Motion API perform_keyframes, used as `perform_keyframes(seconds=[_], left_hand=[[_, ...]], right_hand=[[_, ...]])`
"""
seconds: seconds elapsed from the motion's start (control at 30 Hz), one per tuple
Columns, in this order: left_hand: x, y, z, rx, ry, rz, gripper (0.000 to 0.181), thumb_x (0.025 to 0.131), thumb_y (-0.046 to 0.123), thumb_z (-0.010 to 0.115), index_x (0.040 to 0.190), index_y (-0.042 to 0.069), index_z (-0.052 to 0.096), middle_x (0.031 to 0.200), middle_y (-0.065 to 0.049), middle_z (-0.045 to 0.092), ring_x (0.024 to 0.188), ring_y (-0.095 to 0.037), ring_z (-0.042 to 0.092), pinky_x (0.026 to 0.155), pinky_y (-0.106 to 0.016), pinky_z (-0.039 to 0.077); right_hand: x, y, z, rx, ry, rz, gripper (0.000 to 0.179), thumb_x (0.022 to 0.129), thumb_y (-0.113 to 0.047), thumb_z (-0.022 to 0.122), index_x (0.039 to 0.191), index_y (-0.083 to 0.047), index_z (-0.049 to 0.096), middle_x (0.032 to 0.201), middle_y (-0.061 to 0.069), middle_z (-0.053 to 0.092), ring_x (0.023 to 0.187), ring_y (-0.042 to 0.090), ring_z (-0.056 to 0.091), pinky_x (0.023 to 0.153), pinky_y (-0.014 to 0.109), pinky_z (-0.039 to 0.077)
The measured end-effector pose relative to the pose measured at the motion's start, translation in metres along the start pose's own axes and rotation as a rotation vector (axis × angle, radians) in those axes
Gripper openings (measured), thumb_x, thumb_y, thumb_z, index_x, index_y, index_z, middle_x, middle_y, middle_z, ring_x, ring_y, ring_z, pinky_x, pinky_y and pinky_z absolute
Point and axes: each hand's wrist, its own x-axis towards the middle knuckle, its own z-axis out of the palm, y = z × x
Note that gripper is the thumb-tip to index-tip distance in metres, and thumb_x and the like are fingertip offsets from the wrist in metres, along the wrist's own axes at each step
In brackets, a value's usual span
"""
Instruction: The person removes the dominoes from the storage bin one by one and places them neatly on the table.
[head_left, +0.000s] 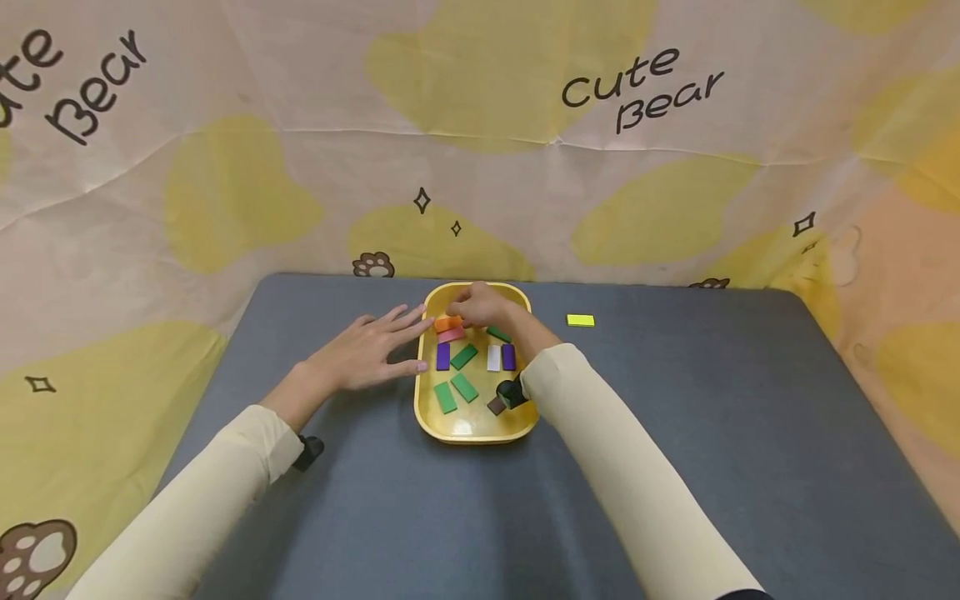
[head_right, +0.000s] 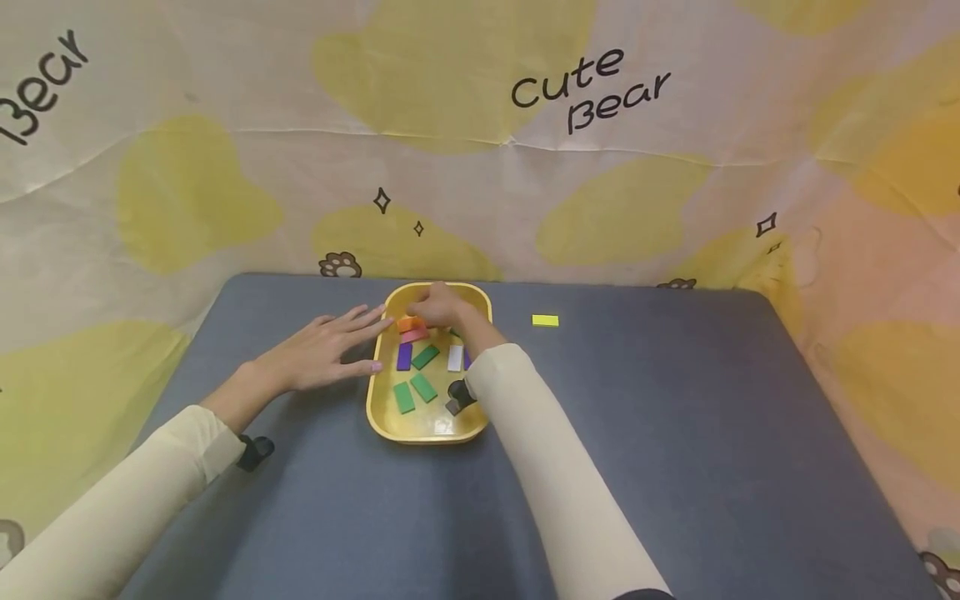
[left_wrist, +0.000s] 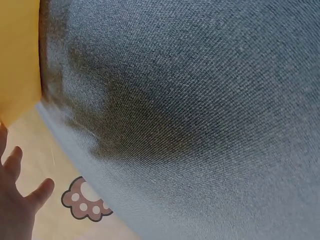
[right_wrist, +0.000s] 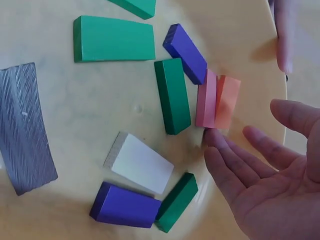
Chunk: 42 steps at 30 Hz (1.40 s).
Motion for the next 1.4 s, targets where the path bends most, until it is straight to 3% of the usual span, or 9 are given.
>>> perform_keyframes(seconds=[0.47, 0.8, 1.1, 1.4], left_hand=[[-0.001, -0.001, -0.001, 0.003, 0.009, 0.014, 0.079, 0.096, 0.067, 0.045, 0.160, 0.026, 0.023, 0.166, 0.001, 0.015, 0.152, -0.032, 0.014, 0.112, -0.063, 0.023], [-0.001, 0.001, -0.002, -0.003, 0.014, 0.015, 0.078, 0.096, 0.065, 0.047, 0.159, 0.024, 0.026, 0.166, 0.001, 0.016, 0.151, -0.032, 0.016, 0.112, -0.063, 0.024], [-0.001, 0.001, -0.001, 0.003, 0.011, 0.015, 0.079, 0.096, 0.067, 0.045, 0.159, 0.025, 0.025, 0.166, 0.001, 0.015, 0.151, -0.033, 0.016, 0.112, -0.063, 0.025], [0.000, 0.001, -0.001, -0.003, 0.024, 0.013, 0.078, 0.096, 0.065, 0.047, 0.159, 0.024, 0.026, 0.165, 0.001, 0.017, 0.151, -0.033, 0.017, 0.111, -0.063, 0.025]], right_hand=[[0.000, -0.005, 0.009, -0.023, -0.045, -0.019, 0.037, 0.097, -0.012, 0.058, 0.130, 0.005, 0.057, 0.113, 0.020, 0.066, 0.101, 0.033, 0.063, 0.093, 0.039, 0.051], [0.000, -0.002, 0.009, -0.085, -0.067, -0.039, 0.042, 0.088, 0.002, 0.061, 0.130, 0.003, 0.059, 0.078, 0.008, 0.056, 0.066, 0.021, 0.050, 0.070, 0.034, 0.048], [0.003, 0.001, 0.013, -0.104, -0.054, -0.028, 0.042, 0.086, 0.003, 0.065, 0.127, 0.000, 0.063, 0.086, 0.008, 0.056, 0.063, 0.016, 0.048, 0.061, 0.026, 0.042], [0.006, 0.004, 0.016, -0.131, -0.040, -0.039, 0.022, 0.088, 0.004, 0.067, 0.109, 0.002, 0.072, 0.091, 0.009, 0.064, 0.072, 0.016, 0.053, 0.060, 0.020, 0.043]])
